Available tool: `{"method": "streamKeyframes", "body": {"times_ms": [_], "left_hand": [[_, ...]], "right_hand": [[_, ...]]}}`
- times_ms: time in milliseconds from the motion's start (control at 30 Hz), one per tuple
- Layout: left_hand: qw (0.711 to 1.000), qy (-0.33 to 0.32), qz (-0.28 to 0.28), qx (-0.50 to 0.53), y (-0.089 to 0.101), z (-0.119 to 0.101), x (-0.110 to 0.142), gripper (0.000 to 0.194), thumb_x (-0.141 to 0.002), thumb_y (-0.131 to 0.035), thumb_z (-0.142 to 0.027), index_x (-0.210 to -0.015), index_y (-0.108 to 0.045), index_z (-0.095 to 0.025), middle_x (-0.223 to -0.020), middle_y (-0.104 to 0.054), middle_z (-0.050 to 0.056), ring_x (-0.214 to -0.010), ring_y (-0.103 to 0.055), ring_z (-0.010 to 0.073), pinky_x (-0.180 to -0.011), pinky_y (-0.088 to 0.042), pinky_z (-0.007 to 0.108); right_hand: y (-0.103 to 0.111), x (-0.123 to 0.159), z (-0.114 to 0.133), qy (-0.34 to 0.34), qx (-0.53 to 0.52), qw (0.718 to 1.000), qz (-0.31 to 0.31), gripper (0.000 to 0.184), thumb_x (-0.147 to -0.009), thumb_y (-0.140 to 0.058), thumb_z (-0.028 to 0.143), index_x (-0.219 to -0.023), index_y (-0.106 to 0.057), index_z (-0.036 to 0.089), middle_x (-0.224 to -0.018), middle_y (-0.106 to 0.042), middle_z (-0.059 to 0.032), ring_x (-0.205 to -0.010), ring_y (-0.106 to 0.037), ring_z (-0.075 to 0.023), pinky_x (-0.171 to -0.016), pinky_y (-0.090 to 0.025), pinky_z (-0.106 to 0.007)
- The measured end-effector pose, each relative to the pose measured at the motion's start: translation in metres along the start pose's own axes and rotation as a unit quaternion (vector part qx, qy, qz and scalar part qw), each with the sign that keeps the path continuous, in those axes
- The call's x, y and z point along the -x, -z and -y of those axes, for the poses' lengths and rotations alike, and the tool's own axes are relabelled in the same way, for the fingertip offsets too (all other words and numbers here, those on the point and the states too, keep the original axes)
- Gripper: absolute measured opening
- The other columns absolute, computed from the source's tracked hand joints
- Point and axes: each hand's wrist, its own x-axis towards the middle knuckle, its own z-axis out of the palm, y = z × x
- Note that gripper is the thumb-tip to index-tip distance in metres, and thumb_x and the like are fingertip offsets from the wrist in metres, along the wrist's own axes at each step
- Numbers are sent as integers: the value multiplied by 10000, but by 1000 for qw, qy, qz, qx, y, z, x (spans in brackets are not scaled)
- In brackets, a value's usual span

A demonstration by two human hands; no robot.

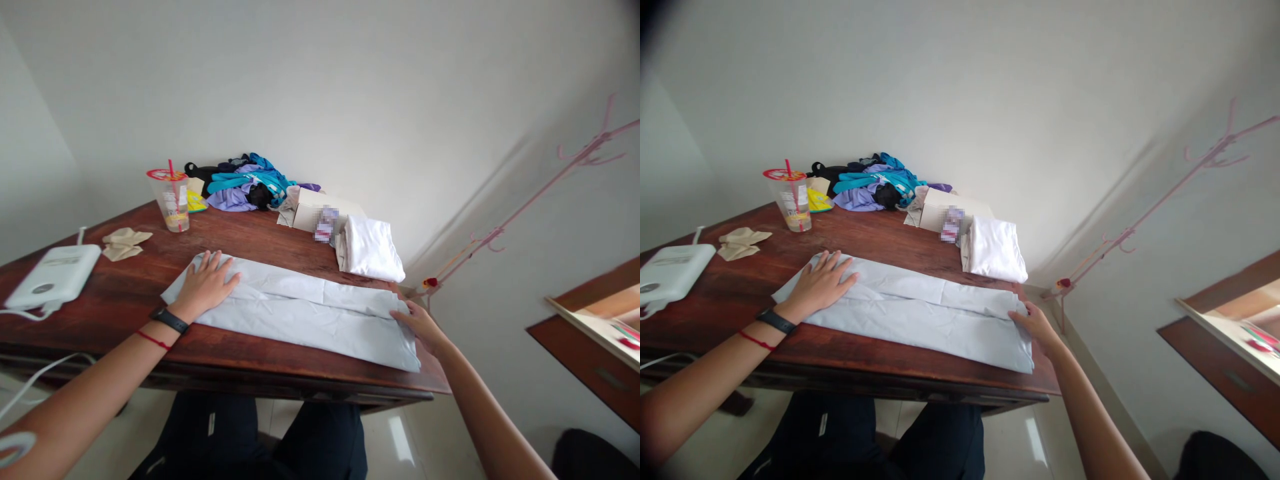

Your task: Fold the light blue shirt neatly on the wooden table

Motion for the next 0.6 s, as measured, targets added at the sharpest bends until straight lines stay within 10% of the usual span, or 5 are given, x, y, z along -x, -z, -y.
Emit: {"method": "streamKeyframes", "body": {"times_ms": [600], "left_hand": [[999,30,11,-4,13,-9,-1,661,-1013,-404,-540,-1544,-500,-158,-1681,-288,192,-1556,-153,473,-1195,-174,681]], "right_hand": [[-15,1,-26,107,51,988,-103,727,-753,-763,560,-1351,-540,211,-1400,-626,-135,-1306,-580,-320,-1104,-440,-427]]}}
